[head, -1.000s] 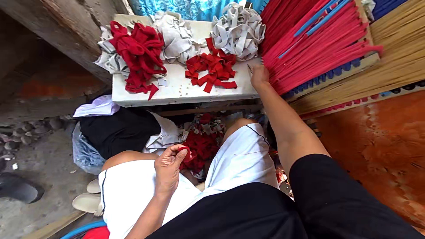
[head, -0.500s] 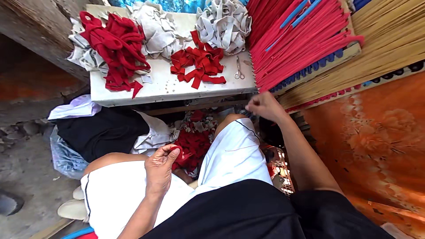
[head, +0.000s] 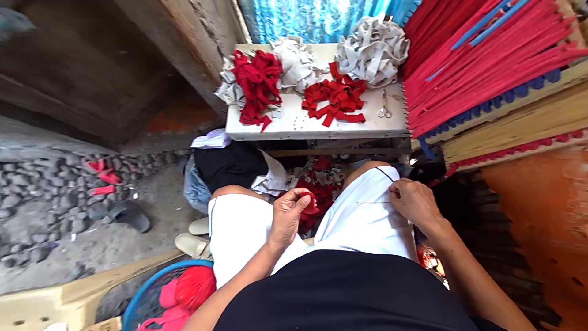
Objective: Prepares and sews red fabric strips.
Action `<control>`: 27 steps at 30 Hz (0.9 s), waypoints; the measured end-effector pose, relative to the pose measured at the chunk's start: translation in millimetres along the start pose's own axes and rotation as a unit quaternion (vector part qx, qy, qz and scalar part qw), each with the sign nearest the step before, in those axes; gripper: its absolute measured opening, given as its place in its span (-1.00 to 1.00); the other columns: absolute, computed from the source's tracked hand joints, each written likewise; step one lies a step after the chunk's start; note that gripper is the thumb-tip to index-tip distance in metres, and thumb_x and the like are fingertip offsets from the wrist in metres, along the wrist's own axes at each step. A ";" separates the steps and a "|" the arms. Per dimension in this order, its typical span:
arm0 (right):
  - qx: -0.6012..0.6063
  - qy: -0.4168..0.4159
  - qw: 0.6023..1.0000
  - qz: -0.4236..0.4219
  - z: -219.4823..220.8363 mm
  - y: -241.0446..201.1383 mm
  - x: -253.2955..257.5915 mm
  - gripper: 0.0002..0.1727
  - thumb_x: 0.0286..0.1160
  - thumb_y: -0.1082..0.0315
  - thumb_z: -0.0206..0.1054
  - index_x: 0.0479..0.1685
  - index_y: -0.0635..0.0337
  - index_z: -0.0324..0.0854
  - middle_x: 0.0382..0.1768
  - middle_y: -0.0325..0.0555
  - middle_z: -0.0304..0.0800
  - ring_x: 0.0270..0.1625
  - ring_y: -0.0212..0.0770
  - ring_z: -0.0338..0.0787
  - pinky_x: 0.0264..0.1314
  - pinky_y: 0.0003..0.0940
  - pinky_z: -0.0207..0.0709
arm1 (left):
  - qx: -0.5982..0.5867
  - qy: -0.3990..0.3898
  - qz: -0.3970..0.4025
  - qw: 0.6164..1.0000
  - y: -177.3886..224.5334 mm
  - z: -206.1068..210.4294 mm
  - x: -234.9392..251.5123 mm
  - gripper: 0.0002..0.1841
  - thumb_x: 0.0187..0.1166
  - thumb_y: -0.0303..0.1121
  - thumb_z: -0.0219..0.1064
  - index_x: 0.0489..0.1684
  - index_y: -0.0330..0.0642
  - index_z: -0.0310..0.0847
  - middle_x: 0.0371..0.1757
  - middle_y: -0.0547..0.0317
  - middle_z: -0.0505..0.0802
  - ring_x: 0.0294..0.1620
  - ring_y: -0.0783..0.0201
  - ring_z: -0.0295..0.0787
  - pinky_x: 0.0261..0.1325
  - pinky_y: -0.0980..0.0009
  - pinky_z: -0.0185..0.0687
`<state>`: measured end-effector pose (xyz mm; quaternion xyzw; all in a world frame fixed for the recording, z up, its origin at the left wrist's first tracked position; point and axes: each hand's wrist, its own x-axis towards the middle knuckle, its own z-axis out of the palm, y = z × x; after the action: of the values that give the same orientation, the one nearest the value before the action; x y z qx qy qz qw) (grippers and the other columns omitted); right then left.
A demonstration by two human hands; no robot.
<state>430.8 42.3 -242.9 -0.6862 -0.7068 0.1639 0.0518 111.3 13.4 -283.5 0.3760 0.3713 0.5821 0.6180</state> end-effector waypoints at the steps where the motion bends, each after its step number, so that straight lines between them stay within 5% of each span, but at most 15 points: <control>1: -0.001 -0.002 1.000 0.002 0.4 0.6 0.3 -0.93 0.39 0.50 0.40 -0.29 0.33 0.78 -0.22 0.21 0.81 -0.17 0.28 0.81 -0.15 0.37 0.59 | -0.033 -0.002 -0.015 0.999 4.3 0.7 -2.8 -0.86 0.62 -0.60 0.26 -0.08 -0.32 0.75 -0.23 0.06 0.89 -0.20 0.27 0.86 0.05 0.29 0.82; 9: -0.018 -0.035 0.999 0.007 -10.2 9.6 -6.5 -0.88 0.52 0.51 0.32 -0.23 0.37 0.76 -0.15 0.29 0.82 -0.02 0.36 0.81 0.01 0.42 0.56 | -0.179 0.023 -0.089 0.980 32.2 10.5 -15.9 -0.82 0.69 -0.59 0.12 -0.16 -0.33 0.69 -0.31 0.01 0.83 -0.26 0.20 0.83 0.05 0.22 0.82; 14: -0.014 0.000 1.000 -0.007 -31.0 3.4 -16.9 -0.93 0.43 0.52 0.42 -0.32 0.32 0.80 -0.17 0.25 0.78 -0.13 0.33 0.80 -0.11 0.41 0.59 | -0.216 0.009 -0.121 0.969 38.0 19.7 -18.4 -0.85 0.68 -0.59 0.17 -0.12 -0.37 0.69 -0.33 0.01 0.81 -0.33 0.22 0.82 -0.03 0.25 0.84; 16: 0.076 0.039 0.993 -0.082 -32.5 -8.0 -21.7 -0.95 0.41 0.49 0.46 -0.31 0.23 0.84 -0.26 0.09 0.76 -0.22 0.12 0.79 -0.15 0.24 0.65 | -0.232 -0.002 -0.139 0.963 38.1 22.8 -17.9 -0.86 0.67 -0.59 0.18 -0.15 -0.37 0.70 -0.34 0.01 0.80 -0.35 0.23 0.80 -0.07 0.28 0.83; 19: 0.229 0.076 0.948 -0.208 -21.1 -41.8 -27.9 -0.93 0.42 0.39 0.46 -0.26 0.12 0.86 -0.33 -0.21 0.75 -0.29 -0.35 0.76 -0.19 -0.34 0.73 | -0.262 -0.035 -0.167 0.950 36.4 25.3 -18.7 -0.87 0.66 -0.55 0.22 -0.19 -0.35 0.71 -0.36 0.04 0.79 -0.36 0.24 0.78 -0.09 0.29 0.82; 24: 0.335 0.053 0.873 -0.352 -12.7 -104.3 -33.9 -0.82 0.59 0.35 0.35 -0.20 0.25 0.82 -0.33 -0.17 0.72 -0.30 -0.45 0.68 -0.19 -0.56 0.63 | -0.315 -0.110 -0.183 0.925 36.0 25.8 -20.8 -0.92 0.60 -0.47 0.36 -0.17 -0.28 0.75 -0.32 0.11 0.79 -0.32 0.28 0.76 -0.07 0.34 0.75; 27: 0.333 0.056 0.861 -0.380 -15.4 -121.2 -34.3 -0.81 0.62 0.36 0.32 -0.18 0.23 0.84 -0.35 -0.19 0.68 -0.33 -0.48 0.64 -0.25 -0.62 0.57 | -0.344 -0.152 -0.182 0.908 38.8 24.0 -22.4 -0.90 0.59 -0.44 0.38 -0.14 -0.27 0.77 -0.28 0.13 0.81 -0.29 0.31 0.77 -0.04 0.36 0.74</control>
<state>321.7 10.4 -186.6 -0.3144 -0.8120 0.3186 0.3744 114.7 -8.2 -237.6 0.1495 0.1116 0.4871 0.8532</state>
